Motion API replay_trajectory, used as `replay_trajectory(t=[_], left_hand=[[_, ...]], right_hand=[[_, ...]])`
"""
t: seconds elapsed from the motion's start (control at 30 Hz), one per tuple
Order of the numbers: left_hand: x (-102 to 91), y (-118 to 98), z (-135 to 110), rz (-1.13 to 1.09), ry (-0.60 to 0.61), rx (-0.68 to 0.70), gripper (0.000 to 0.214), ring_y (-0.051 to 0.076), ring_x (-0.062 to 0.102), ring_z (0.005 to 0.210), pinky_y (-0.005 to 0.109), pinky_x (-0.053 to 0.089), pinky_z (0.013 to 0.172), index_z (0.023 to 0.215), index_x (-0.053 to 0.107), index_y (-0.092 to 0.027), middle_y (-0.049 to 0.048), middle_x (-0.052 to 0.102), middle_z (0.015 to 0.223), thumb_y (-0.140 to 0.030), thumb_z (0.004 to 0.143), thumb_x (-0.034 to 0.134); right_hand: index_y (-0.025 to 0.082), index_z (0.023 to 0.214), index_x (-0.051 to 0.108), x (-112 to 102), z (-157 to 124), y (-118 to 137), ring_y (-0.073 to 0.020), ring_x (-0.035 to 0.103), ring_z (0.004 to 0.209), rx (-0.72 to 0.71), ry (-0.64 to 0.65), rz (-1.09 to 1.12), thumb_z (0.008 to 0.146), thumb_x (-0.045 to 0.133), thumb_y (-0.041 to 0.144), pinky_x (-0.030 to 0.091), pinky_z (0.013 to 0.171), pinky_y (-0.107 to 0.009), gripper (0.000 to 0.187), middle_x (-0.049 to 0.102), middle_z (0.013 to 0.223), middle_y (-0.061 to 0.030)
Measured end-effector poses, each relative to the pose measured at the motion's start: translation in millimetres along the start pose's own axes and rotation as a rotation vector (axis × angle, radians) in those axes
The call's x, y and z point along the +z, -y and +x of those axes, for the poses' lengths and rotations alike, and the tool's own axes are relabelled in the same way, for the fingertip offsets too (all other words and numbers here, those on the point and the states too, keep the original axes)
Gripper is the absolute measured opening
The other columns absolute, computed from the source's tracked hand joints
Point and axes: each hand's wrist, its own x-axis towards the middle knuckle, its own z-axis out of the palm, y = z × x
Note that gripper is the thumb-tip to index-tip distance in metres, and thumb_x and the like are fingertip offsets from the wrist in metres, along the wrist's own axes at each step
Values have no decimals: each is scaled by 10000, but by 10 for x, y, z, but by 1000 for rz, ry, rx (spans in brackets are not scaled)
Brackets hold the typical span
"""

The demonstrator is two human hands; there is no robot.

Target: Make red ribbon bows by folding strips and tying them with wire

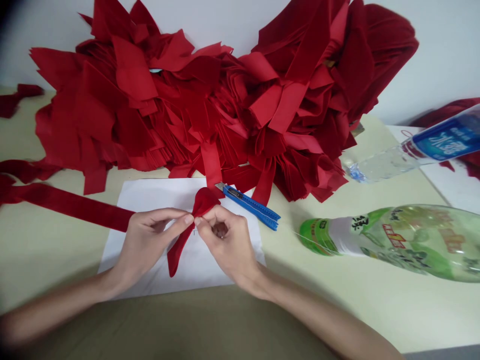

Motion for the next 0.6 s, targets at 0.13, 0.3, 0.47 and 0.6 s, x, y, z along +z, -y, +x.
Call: replay_trajectory(t=[0.13, 0.3, 0.47, 0.6], left_hand=[[-2, -1, 7, 5, 10, -34, 209, 171, 658, 724, 267, 520, 670, 693, 724, -202, 6, 732, 733, -339, 796, 604], [6, -4, 1, -51, 14, -27, 97, 166, 655, 761, 265, 519, 732, 737, 719, -196, 11, 735, 770, -288, 711, 705], [-2, -24, 48, -118, 77, -121, 121, 168, 652, 755, 268, 514, 722, 732, 718, -184, 20, 731, 773, -302, 719, 693], [-20, -29, 95, -147, 152, -187, 157, 158, 627, 751, 257, 480, 709, 751, 696, -170, 18, 703, 760, -312, 764, 632]], right_hand=[[180, 636, 500, 4, -7, -53, -61, 356, 458, 2, 9, 2, 831, 564, 311, 306, 439, -211, 243, 406, 507, 62], [177, 659, 517, -2, -12, -81, -56, 351, 454, 1, 18, 24, 825, 574, 302, 305, 436, -206, 216, 412, 517, 66], [172, 661, 529, -16, -3, -63, -53, 375, 456, 14, 43, 42, 829, 577, 311, 324, 449, -207, 223, 433, 531, 62], [168, 717, 568, -55, 16, -14, -51, 424, 461, 41, 106, 120, 834, 575, 338, 364, 472, -207, 206, 489, 569, 53]])
